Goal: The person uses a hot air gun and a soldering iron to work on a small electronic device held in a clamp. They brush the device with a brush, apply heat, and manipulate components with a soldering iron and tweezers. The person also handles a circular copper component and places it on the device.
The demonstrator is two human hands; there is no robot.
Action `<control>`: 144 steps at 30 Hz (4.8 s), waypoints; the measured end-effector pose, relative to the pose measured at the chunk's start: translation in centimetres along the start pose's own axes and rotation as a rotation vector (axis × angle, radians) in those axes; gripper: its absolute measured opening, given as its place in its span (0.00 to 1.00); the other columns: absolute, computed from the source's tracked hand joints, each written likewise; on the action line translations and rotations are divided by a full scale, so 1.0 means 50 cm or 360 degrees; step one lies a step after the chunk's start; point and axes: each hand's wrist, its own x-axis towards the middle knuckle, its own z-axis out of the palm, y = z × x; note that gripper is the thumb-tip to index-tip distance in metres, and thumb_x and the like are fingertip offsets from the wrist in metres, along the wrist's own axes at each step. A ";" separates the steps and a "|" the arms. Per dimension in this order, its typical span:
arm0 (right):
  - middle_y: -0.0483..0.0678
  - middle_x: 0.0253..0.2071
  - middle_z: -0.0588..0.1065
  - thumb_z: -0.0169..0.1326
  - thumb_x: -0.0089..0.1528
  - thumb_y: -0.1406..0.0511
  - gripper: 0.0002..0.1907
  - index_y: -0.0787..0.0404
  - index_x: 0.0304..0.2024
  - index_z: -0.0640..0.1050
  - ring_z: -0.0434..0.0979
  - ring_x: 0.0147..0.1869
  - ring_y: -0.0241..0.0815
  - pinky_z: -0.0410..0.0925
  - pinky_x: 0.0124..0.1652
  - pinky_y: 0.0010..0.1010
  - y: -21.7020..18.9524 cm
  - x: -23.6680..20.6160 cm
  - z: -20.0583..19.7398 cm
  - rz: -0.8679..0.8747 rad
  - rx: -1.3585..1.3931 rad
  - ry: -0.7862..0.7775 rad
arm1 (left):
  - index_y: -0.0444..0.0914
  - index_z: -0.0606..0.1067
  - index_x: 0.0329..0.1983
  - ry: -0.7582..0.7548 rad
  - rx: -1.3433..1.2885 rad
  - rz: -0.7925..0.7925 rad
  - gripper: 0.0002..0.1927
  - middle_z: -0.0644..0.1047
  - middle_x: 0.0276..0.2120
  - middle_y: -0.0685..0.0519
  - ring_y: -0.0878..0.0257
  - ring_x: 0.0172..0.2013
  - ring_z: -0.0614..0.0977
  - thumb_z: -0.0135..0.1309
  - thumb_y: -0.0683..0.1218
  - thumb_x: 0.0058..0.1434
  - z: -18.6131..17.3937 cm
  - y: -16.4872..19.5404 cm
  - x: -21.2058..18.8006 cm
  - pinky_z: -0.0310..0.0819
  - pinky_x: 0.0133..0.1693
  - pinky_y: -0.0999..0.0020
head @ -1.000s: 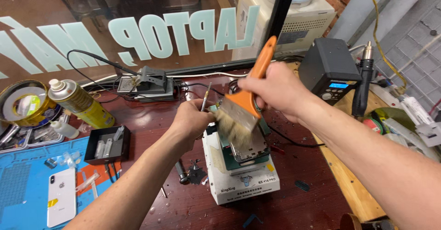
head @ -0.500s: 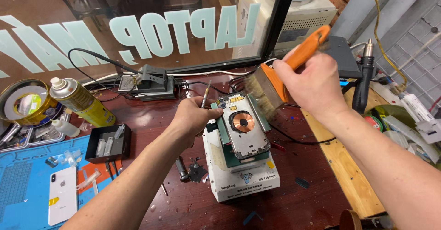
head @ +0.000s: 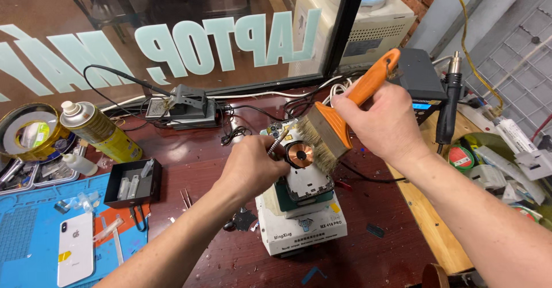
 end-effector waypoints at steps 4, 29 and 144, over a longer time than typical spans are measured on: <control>0.46 0.27 0.81 0.60 0.60 0.60 0.13 0.64 0.34 0.83 0.80 0.31 0.32 0.72 0.34 0.28 0.013 -0.007 -0.002 0.0116 0.0122 -0.0072 | 0.36 0.82 0.35 0.0085 0.0152 -0.0005 0.15 0.82 0.25 0.43 0.56 0.27 0.85 0.66 0.51 0.51 0.006 0.028 -0.021 0.78 0.37 0.59; 0.44 0.25 0.80 0.61 0.60 0.59 0.13 0.64 0.35 0.84 0.75 0.27 0.30 0.68 0.28 0.27 0.029 -0.014 0.007 0.0346 0.0269 -0.0091 | 0.33 0.82 0.33 0.0355 0.0061 0.0246 0.11 0.80 0.34 0.42 0.51 0.37 0.83 0.60 0.46 0.53 0.029 0.001 -0.037 0.76 0.44 0.56; 0.51 0.30 0.82 0.65 0.53 0.58 0.12 0.57 0.35 0.84 0.83 0.36 0.44 0.72 0.42 0.36 0.013 0.047 0.123 0.0195 -0.0360 -0.1017 | 0.34 0.82 0.33 0.0382 -0.0306 -0.0457 0.13 0.83 0.24 0.46 0.59 0.27 0.86 0.59 0.50 0.54 0.047 0.022 -0.038 0.80 0.36 0.61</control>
